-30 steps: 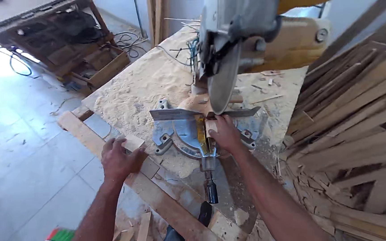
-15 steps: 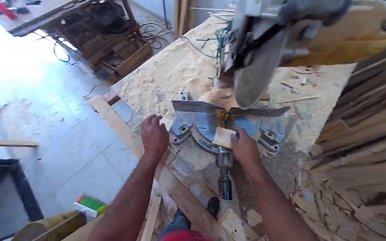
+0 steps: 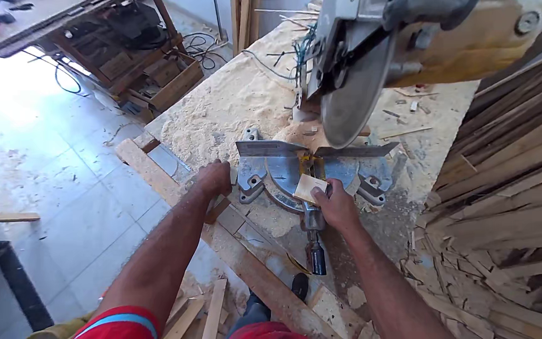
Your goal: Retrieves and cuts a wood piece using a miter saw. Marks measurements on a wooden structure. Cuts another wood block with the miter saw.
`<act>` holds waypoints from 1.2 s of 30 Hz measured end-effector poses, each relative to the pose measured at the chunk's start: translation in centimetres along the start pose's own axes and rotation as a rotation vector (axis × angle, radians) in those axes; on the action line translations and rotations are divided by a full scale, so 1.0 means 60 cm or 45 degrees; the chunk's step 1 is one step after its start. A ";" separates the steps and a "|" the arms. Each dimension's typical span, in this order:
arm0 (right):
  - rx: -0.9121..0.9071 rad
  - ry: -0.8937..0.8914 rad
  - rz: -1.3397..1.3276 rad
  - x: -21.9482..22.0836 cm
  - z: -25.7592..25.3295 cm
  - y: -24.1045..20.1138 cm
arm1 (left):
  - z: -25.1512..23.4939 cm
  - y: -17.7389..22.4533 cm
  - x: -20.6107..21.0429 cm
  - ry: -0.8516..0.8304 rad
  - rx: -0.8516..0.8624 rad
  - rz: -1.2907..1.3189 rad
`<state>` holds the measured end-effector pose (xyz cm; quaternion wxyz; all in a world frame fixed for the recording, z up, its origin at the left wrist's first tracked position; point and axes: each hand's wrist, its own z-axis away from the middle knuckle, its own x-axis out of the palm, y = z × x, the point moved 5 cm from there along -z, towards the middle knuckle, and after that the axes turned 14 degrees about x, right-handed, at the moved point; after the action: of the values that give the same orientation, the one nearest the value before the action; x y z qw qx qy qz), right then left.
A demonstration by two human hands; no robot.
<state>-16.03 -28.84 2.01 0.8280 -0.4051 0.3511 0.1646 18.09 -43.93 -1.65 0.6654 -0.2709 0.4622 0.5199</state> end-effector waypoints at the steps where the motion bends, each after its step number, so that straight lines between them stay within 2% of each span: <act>1: -0.006 -0.024 0.023 0.001 0.002 -0.001 | 0.007 -0.004 -0.015 0.072 -0.023 0.041; 4: -0.026 -0.125 0.045 0.003 0.000 -0.002 | 0.082 -0.018 -0.093 0.469 -0.085 0.167; 6: -0.045 -0.176 0.028 -0.002 -0.001 0.004 | 0.161 -0.016 -0.127 0.604 -0.181 0.234; 8: -0.060 -0.206 0.026 -0.005 -0.002 0.006 | 0.212 -0.037 -0.111 0.502 -0.279 0.232; 10: -0.051 -0.214 0.022 -0.006 0.000 0.007 | 0.221 -0.060 -0.061 0.259 -0.301 0.259; 12: -0.039 -0.170 0.011 -0.004 0.002 0.004 | 0.215 -0.072 -0.013 0.130 -0.310 0.278; 14: -0.021 -0.076 0.052 0.003 0.004 0.001 | 0.218 -0.079 0.009 0.184 -0.306 0.307; 17: 0.004 0.139 0.300 0.009 0.023 -0.022 | 0.234 -0.079 0.017 0.301 -0.327 0.361; 19: 0.009 0.250 0.389 0.014 0.032 -0.045 | 0.256 -0.053 -0.002 0.498 -0.335 0.364; 22: 0.045 0.324 0.433 0.025 0.025 -0.080 | 0.266 0.031 -0.038 0.814 -0.124 0.400; 26: 0.067 0.308 0.513 0.039 0.019 -0.111 | 0.195 0.179 -0.037 0.796 0.408 0.511; 28: 0.070 0.223 0.482 0.025 0.041 -0.105 | 0.139 0.222 -0.028 0.716 0.581 0.530; 30: 0.066 0.168 0.313 -0.018 0.074 -0.079 | 0.087 0.236 -0.023 0.648 0.685 0.502; 32: 0.007 0.249 0.068 -0.101 0.110 -0.058 | 0.045 0.236 -0.016 0.609 0.721 0.452; 34: -0.207 0.582 -0.140 -0.223 0.158 -0.070 | 0.016 0.234 -0.009 0.615 0.745 0.405; 36: -0.542 0.957 -0.253 -0.357 0.214 -0.118 | 0.001 0.239 -0.011 0.670 0.805 0.369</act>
<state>-21.32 -22.85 26.70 0.5527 -0.6300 0.5455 -0.0061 4.59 -39.68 0.69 0.4953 -0.1096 0.7857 0.3540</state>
